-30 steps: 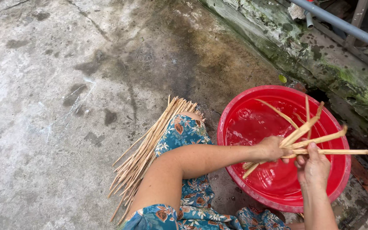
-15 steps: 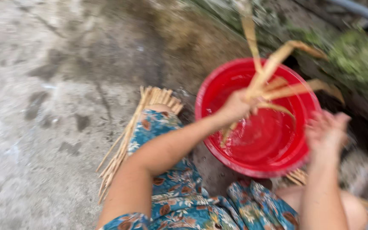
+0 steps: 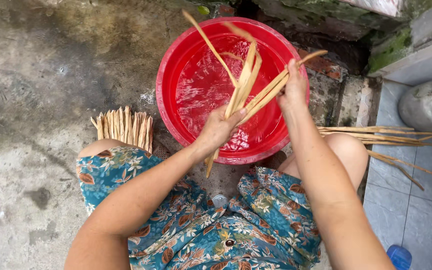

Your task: The person sits on the floor and repeatedly submerges bundles of thin bamboo strips into a red basin of water. They agitate the strips by hand to ensure they are fully wetted, then place the soaked strips on the floor beside the basin.

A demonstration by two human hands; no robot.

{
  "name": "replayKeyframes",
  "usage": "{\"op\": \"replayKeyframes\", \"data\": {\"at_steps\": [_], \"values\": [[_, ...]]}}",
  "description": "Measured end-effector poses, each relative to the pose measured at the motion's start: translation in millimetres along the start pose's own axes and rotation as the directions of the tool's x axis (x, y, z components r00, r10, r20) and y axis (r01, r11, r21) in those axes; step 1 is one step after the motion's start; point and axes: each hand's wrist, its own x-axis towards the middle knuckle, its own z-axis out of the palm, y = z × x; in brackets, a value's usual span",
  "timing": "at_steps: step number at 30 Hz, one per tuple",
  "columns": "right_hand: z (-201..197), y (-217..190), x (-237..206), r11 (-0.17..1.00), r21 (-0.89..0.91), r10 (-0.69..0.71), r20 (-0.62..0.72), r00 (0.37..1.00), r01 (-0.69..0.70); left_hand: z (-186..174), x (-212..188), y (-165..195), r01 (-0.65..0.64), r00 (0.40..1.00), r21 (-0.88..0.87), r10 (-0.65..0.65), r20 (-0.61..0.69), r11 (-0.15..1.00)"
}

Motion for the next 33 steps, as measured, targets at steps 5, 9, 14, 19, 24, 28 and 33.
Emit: {"op": "replayKeyframes", "data": {"at_steps": [5, 9, 14, 19, 24, 28, 33], "values": [[13.5, 15.8, -43.7, 0.986, -0.078, 0.161, 0.194, 0.968, -0.149, -16.9, 18.8, -14.3, -0.008, 0.999, -0.041, 0.009, 0.036, 0.999], [22.8, 18.9, -60.9, 0.983, -0.128, 0.167, 0.31, 0.936, -0.133, -22.1, 37.8, -22.1, -0.082, 0.997, -0.033, 0.083, 0.011, 0.996], [26.7, 8.9, -58.4, 0.964, -0.171, 0.245, 0.278, 0.929, -0.203, -26.7, 45.1, -18.9, -0.034, 0.997, -0.08, 0.039, 0.07, 0.996], [36.1, 21.3, -70.4, 0.971, -0.229, 0.15, 0.339, 0.929, -0.073, -27.2, 46.8, -21.6, 0.046, 0.999, -0.04, -0.046, 0.013, 0.998], [36.3, 34.4, -72.7, 0.977, -0.164, 0.173, 0.264, 0.949, -0.133, -27.2, 51.7, -22.4, -0.035, 0.999, -0.206, 0.029, -0.029, 0.978], [27.8, 40.4, -50.3, 0.946, -0.319, 0.024, 0.261, 0.965, 0.062, -10.7, 41.1, -17.4, -0.034, 0.998, -0.1, 0.029, -0.055, 0.994], [5.4, -1.5, -1.8, 0.997, -0.078, -0.027, -0.053, 0.998, 0.023, 3.3, 12.9, -15.5, -0.058, 0.998, 0.221, 0.06, -0.004, 0.974]]}}
